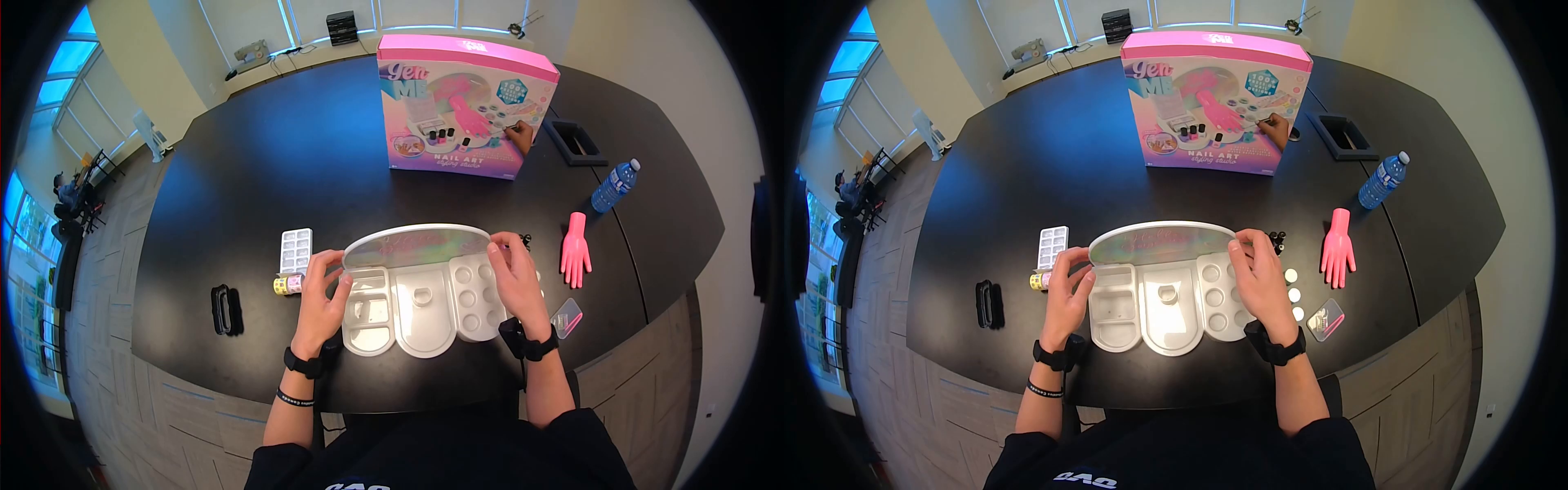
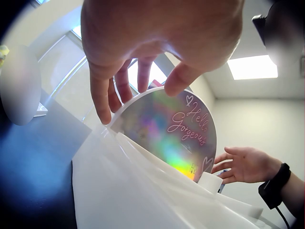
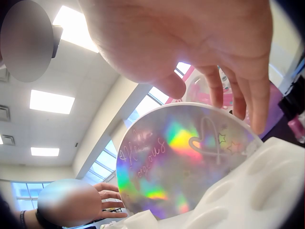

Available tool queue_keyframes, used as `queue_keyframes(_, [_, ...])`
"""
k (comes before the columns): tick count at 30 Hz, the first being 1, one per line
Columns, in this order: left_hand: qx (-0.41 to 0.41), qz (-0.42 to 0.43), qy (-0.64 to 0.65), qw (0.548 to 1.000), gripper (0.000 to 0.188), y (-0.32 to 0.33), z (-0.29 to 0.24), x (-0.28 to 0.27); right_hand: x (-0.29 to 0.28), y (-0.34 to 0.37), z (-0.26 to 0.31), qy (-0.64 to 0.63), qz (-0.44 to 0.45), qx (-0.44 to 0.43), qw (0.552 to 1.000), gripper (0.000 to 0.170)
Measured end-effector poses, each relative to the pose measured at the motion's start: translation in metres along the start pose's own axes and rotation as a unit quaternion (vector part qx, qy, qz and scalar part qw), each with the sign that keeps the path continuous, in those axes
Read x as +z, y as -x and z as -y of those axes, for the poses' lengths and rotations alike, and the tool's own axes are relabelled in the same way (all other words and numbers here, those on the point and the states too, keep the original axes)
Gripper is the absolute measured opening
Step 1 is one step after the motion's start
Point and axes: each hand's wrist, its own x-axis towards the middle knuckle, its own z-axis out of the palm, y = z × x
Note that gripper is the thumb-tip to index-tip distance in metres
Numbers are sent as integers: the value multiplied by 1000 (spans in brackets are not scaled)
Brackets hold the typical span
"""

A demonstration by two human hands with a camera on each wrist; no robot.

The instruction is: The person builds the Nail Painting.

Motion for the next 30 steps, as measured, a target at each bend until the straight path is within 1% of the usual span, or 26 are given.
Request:
queue_keyframes(15, [6,10,-20,1000,44,6,-2,-1,3,2,-12,3,10,-29,1000,38])
queue_keyframes(21, [10,12,-22,1000,44,7,-4,-1,4,4,-10,26,10,-27,999,37])
queue_keyframes(25, [12,12,-25,1000,44,7,-5,-1,7,4,-16,17,5,-35,999,38])
queue_keyframes(30, [16,19,-37,999,48,8,-6,-2,9,5,-18,27,5,-36,999,39])
